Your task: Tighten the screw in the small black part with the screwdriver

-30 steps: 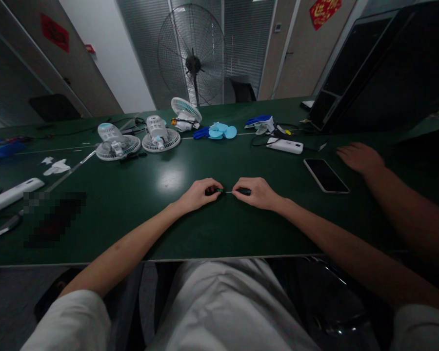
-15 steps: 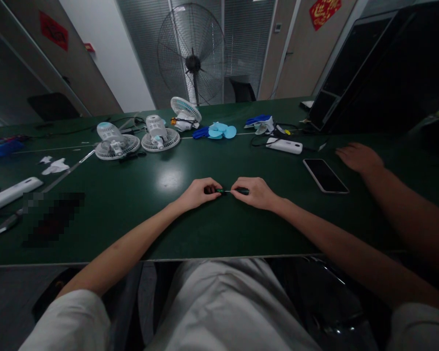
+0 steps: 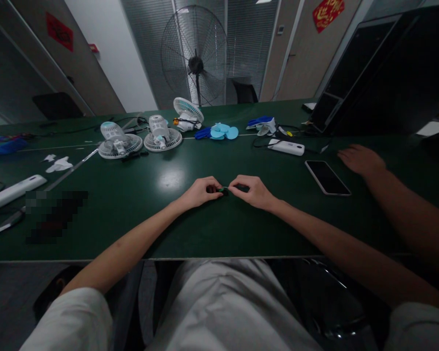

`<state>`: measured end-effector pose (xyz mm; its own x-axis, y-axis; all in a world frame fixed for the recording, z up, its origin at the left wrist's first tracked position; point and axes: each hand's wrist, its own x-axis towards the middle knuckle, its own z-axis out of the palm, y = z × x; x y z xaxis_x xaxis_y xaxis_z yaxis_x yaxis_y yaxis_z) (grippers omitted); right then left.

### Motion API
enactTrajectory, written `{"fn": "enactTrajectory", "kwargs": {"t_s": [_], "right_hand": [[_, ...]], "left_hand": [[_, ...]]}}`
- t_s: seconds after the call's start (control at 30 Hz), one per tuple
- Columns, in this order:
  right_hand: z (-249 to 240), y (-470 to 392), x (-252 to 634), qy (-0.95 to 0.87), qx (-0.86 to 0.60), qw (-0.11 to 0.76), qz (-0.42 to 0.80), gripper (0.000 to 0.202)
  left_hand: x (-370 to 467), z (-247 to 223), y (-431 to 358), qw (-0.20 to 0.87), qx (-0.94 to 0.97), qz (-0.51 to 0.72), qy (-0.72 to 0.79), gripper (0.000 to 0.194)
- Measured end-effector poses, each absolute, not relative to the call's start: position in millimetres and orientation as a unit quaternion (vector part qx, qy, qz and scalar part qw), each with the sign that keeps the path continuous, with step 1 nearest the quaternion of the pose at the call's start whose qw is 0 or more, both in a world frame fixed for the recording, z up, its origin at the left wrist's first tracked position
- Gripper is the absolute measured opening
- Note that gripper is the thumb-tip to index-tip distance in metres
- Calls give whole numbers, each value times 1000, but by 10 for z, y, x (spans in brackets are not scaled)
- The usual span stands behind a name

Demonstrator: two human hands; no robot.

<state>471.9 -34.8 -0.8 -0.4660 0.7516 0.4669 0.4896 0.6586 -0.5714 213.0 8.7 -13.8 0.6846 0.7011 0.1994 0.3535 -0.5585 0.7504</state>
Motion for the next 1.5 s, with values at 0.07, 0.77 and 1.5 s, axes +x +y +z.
{"fn": "enactTrajectory", "kwargs": {"t_s": [0.07, 0.77, 1.5], "right_hand": [[-41, -310, 4787, -839, -382, 352, 166, 20], [-10, -348, 4692, -850, -369, 343, 155, 18], [-15, -318, 4905, -831, -393, 354, 174, 22]], "left_hand": [[2129, -132, 76, 344, 851, 246, 311, 25], [2153, -119, 31, 313, 866, 242, 304, 26], [1293, 31, -209, 211, 901, 185, 332, 30]]}}
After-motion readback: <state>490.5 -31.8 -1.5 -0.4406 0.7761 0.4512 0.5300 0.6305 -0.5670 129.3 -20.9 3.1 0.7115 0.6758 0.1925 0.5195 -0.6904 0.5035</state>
